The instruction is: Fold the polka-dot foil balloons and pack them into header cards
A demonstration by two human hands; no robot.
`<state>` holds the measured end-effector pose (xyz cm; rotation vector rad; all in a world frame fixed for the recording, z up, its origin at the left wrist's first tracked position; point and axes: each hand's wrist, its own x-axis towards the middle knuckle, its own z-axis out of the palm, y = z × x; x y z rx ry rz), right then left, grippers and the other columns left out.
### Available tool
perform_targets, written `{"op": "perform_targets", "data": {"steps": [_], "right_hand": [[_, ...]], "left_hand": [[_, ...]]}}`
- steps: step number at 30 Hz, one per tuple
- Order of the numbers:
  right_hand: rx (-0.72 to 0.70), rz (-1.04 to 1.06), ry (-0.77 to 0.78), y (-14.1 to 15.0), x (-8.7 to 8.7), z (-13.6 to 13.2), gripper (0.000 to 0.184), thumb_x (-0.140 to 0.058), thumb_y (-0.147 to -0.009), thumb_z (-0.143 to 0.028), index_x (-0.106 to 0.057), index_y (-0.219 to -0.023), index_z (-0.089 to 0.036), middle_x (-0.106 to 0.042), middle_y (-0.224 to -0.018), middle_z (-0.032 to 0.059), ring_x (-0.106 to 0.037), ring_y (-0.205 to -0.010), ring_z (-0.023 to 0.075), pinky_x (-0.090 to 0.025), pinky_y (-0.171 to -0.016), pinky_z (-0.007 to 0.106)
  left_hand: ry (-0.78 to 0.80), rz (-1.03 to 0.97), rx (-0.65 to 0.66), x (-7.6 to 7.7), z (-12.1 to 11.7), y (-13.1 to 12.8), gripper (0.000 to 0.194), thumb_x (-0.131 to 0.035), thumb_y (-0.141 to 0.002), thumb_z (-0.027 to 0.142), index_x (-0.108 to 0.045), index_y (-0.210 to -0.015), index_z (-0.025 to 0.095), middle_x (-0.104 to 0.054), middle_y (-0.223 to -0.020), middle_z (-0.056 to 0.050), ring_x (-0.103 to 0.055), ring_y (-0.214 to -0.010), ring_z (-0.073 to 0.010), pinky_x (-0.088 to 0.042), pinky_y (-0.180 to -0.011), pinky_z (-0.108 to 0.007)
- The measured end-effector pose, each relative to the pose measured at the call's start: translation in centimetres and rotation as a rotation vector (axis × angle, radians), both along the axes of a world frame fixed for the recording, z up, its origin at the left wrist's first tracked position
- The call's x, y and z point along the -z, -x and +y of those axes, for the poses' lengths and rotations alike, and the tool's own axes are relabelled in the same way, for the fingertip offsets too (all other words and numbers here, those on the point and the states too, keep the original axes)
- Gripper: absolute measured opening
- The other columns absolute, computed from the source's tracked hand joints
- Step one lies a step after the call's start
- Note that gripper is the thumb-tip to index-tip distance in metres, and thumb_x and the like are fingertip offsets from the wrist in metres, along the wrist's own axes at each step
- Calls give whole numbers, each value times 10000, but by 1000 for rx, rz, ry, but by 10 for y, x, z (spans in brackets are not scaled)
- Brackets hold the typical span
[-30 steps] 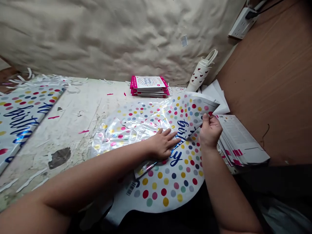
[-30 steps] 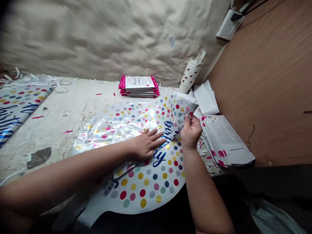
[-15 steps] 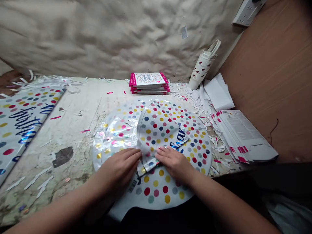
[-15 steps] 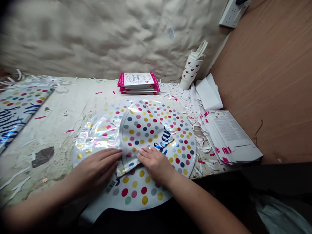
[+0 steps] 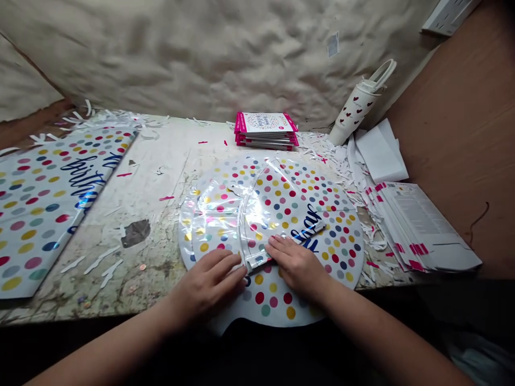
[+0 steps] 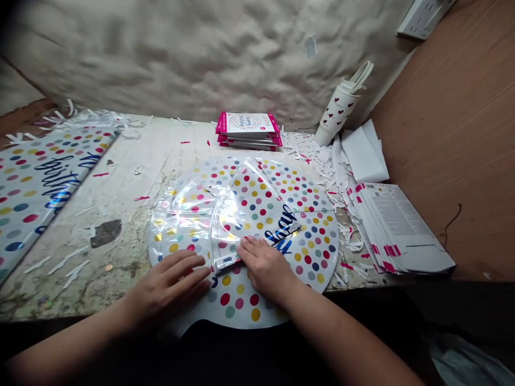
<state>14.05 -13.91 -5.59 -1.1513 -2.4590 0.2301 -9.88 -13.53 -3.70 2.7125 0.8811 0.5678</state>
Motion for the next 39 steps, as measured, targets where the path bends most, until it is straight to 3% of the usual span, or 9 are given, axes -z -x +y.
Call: {"op": "perform_targets", "data": {"steps": [4, 8, 13, 16, 18, 25, 31, 34, 39], "right_hand": [[-46, 24, 21, -4, -7, 0, 443, -469, -826, -186, -500, -1259, -94, -536, -1272, 142, -461, -1219, 232, -396, -1030, 406], [128, 11, -99, -21, -2, 1, 460, -446, -817, -123, -480, -1274, -80, -540, -1258, 170, -477, -1202, 263, -420, -1002, 456], [7, 12, -137, -44, 9, 18, 396, -363, -845, -47, -595, -1151, -144, -612, -1178, 111, -544, -1136, 208, -444, -979, 417], [-165, 45, -109, -50, 6, 34, 312, -406, -889, -111, -614, -1111, -179, -638, -1148, 61, -547, -1132, 175, -430, -996, 385], [-227, 53, -126, -51, 2, 40, 310, -391, -897, -104, -612, -1108, -156, -642, -1141, 65, -532, -1149, 169, -423, -1003, 371], [-222, 26, -248, -49, 2, 2, 290, -422, -883, -78, -599, -1111, -113, -654, -1108, 109, -561, -1113, 202, -446, -977, 406], [-116, 323, 299, -54, -9, -4, 276, -385, -887, -168, -602, -1057, -181, -680, -1039, 51, -630, -979, 162, -486, -901, 322], [201, 452, 634, -56, -21, 12, 262, -390, -898, -309, -608, -829, -181, -671, -784, 30, -631, -711, 152, -514, -644, 257], [516, 472, 1052, -50, -32, 49, 262, -459, -848, -388, -553, -734, -172, -614, -675, 16, -567, -596, 134, -467, -557, 247]], "left_hand": [[0, 173, 29, -6, 17, -21, 225, -428, -851, 184, -648, -895, 169, -651, -858, -108, -591, -804, -231, -478, -742, -375], [236, 107, -158, -31, 18, -40, 167, -459, -790, 188, -601, -703, 188, -604, -668, -31, -554, -612, -146, -421, -558, -237], [543, 135, 139, -59, 22, -66, 232, -471, -834, 276, -652, -710, 201, -653, -657, -18, -577, -569, -129, -411, -535, -213], [272, 29, 107, -44, 60, -87, 330, -357, -866, 200, -632, -1045, 172, -651, -1091, -87, -595, -977, -206, -444, -828, -297], [179, 75, 203, -24, 90, -97, 430, -366, -852, 173, -490, -1263, 140, -453, -1362, -100, -399, -1254, -233, -315, -1019, -362], [108, 272, 221, 10, 111, -101, 500, -371, -882, 269, -336, -1380, 241, -279, -1465, -69, -189, -1354, -295, -141, -1068, -505], [137, 333, 154, 2, 93, -88, 509, -295, -926, 371, -249, -1415, 235, -211, -1483, -75, -149, -1367, -279, -89, -1070, -512], [189, 398, 91, 0, 91, -37, 515, -247, -940, 383, -222, -1423, 208, -210, -1482, -54, -162, -1369, -229, -70, -1098, -453], [289, 379, -278, -20, 81, 55, 495, -289, -915, 374, -356, -1372, 194, -338, -1437, -61, -328, -1305, -263, -236, -1071, -466]]}}
